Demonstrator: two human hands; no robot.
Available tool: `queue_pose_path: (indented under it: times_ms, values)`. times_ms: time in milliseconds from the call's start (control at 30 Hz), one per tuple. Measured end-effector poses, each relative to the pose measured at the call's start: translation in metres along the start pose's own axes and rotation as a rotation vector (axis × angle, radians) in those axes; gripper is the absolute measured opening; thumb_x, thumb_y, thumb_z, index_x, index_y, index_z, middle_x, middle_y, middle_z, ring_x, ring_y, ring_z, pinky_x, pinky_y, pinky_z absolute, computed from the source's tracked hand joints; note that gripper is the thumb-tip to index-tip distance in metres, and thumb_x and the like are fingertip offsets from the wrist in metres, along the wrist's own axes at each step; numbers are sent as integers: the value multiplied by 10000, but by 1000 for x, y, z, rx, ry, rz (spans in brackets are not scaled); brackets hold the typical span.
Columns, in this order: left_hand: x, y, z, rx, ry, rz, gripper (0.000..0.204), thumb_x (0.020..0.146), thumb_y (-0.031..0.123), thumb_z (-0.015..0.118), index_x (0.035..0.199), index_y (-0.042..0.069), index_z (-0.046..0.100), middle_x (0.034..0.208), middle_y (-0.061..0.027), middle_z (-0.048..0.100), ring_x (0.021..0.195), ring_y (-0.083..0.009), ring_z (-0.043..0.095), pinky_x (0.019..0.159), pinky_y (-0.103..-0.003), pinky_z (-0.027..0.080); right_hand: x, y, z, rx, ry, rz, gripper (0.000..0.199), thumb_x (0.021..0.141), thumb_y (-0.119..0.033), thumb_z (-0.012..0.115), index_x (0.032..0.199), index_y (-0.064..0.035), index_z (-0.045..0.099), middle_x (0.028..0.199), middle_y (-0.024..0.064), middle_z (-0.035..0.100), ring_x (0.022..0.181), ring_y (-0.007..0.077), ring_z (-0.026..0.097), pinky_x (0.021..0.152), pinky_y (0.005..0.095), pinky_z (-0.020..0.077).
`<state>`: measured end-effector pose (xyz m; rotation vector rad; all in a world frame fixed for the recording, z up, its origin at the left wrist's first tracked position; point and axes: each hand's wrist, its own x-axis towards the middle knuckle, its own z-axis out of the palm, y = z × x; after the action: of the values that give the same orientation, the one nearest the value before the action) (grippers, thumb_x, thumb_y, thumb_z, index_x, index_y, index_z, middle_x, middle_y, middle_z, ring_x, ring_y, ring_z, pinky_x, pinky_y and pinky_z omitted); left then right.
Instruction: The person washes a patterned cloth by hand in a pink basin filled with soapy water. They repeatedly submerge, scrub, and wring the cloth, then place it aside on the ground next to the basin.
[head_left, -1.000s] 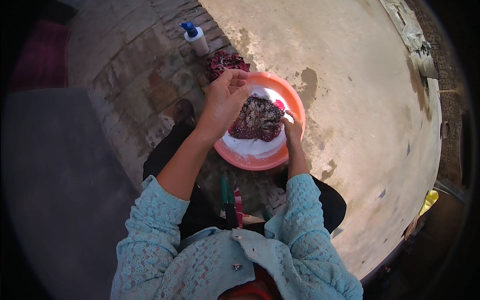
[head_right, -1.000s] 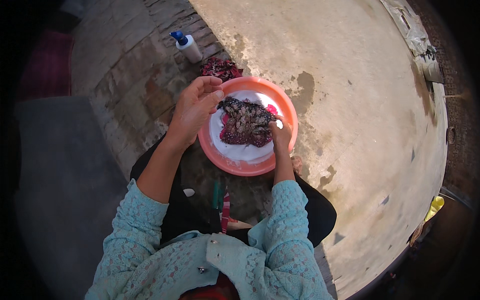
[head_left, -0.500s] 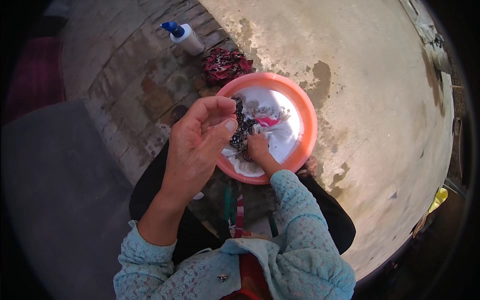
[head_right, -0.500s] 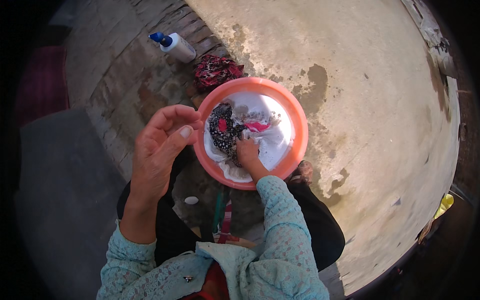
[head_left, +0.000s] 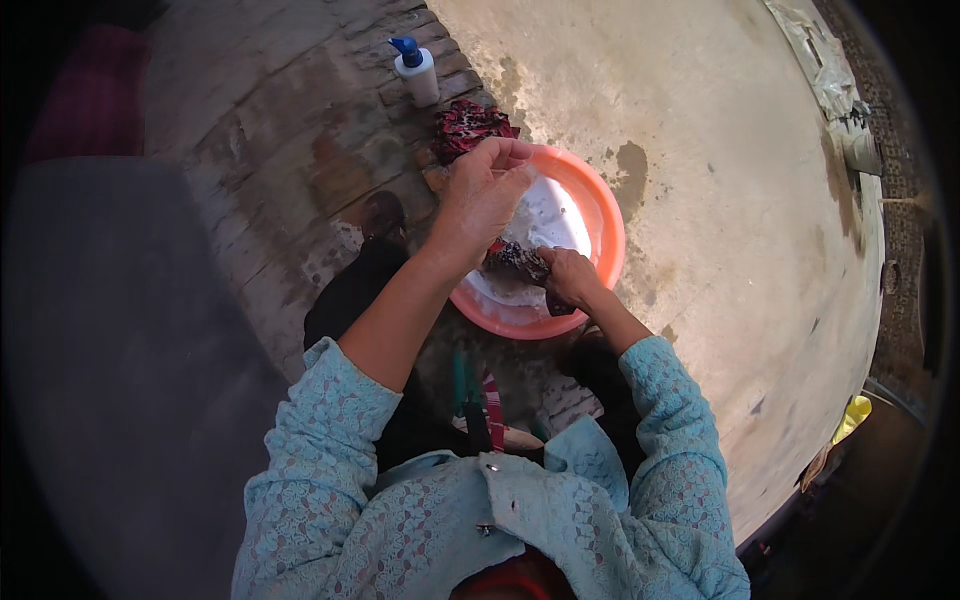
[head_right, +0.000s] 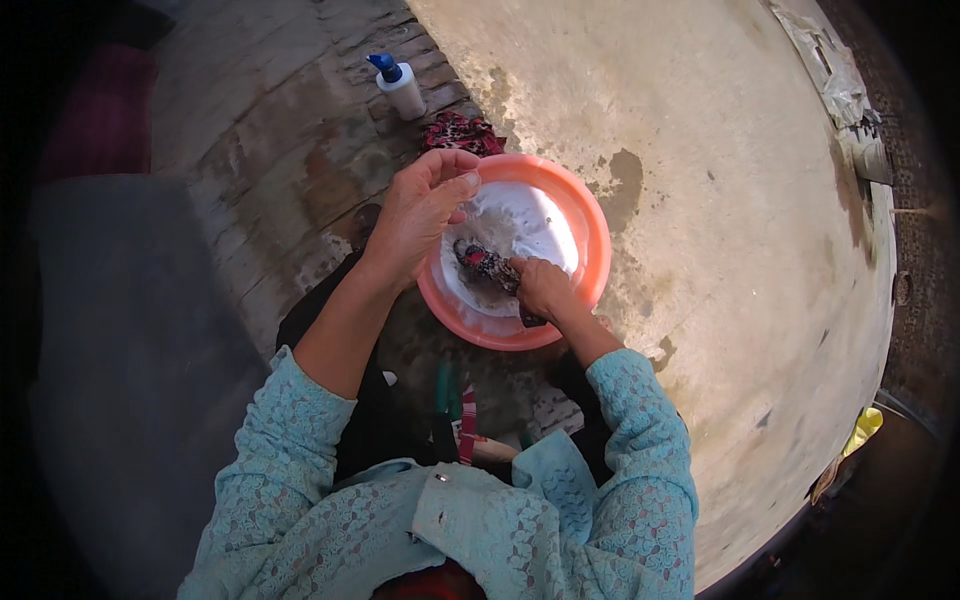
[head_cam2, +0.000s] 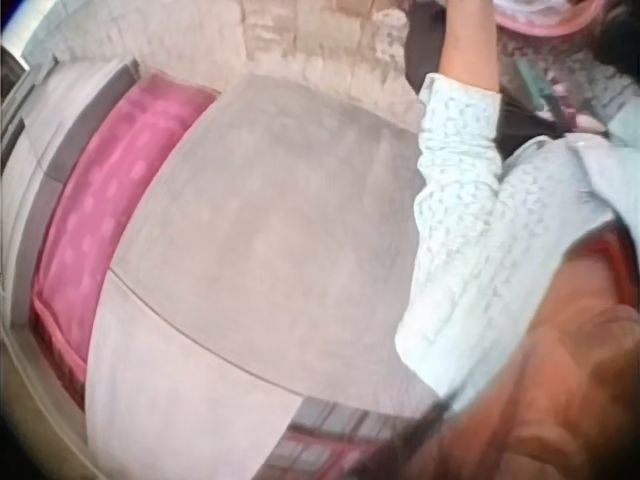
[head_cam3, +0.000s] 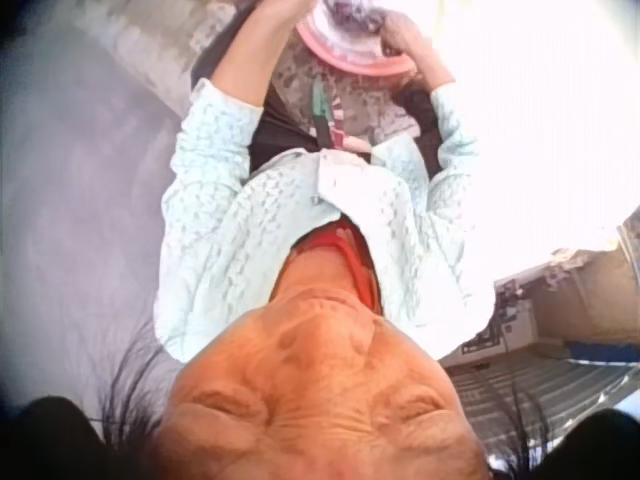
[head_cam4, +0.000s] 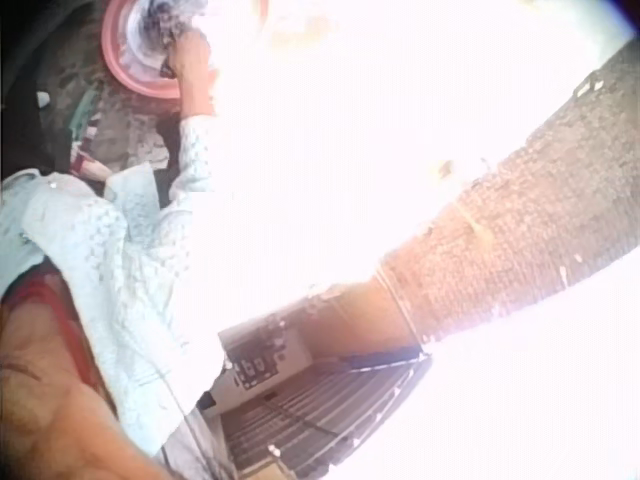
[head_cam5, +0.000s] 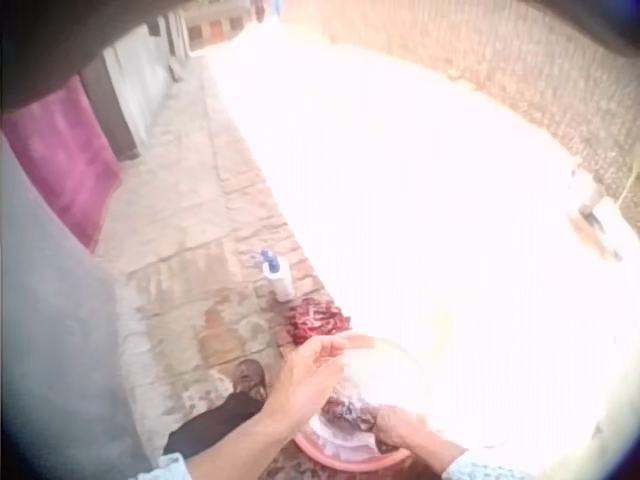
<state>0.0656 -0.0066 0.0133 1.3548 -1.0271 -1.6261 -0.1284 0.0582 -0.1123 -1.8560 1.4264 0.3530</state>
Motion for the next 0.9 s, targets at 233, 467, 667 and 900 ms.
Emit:
queue_pose_path:
  times_ms: [233, 467, 667, 900]
  values:
    - [8, -71, 12, 283, 81, -129, 407, 820, 315, 607, 1047, -17, 547, 958, -94, 563, 870, -152, 540, 743, -282, 449, -105, -43, -65, 643, 493, -269, 195, 703, -54, 631, 894, -31, 597, 808, 78, 539, 796, 196, 577, 717, 303, 453]
    - [-18, -83, 42, -678, -411, -642, 424, 848, 480, 565, 937, 71, 630, 760, -22, 646, 605, -164, 612, 558, -336, 522, -133, -74, -69, 854, 808, -493, 339, 580, -54, 683, 896, 14, 583, 940, 124, 540, 849, 245, 547, 734, 297, 440]
    - [-21, -108, 44, -551, -383, -131, 181, 884, 168, 559, 1020, 53, 590, 892, -42, 627, 791, -137, 611, 739, -260, 528, -110, -117, -27, 194, 994, -644, 482, 548, -258, 807, 883, -33, 543, 926, 164, 525, 780, 352, 529, 650, 416, 433]
    - [-21, -79, 51, -978, -373, -288, 266, 886, 107, 514, 1136, 20, 536, 1036, -73, 620, 941, -152, 616, 828, -308, 538, -55, -57, -45, 880, 1142, -195, 372, 680, -243, 698, 913, -8, 528, 952, 178, 504, 882, 354, 492, 760, 427, 410]
